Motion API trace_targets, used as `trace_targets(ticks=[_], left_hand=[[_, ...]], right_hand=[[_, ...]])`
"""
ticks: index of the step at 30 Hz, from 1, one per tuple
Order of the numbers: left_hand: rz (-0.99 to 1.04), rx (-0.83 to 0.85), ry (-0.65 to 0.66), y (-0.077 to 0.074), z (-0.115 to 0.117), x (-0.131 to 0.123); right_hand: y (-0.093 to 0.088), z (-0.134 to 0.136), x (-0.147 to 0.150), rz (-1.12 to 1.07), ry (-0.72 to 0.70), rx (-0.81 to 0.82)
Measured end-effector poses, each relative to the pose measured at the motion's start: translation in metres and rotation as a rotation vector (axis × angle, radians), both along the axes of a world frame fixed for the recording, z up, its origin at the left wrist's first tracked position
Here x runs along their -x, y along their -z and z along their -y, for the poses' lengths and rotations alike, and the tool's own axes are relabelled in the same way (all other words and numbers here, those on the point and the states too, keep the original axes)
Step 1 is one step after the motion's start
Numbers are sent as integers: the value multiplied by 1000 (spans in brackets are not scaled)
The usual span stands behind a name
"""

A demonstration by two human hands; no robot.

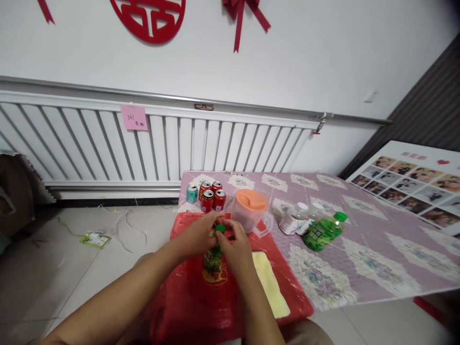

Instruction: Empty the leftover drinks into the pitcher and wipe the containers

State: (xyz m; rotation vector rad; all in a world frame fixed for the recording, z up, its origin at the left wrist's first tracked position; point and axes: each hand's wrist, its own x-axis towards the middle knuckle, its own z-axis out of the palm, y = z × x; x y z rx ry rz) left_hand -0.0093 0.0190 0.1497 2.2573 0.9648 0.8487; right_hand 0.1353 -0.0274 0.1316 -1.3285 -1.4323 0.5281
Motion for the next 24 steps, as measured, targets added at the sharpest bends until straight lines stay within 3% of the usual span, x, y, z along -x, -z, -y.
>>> trace_targets(ticks=[6,15,24], left_hand=[[144,119,-97,11,9,-1],[308,269,-146,49,21,-11],[387,270,-209,65,20,-16]], right_hand=[[3,-6,-2,3,-33,46],[-7,-11,-13,118,-160,60],[-19,-16,-18,290,-276,106]])
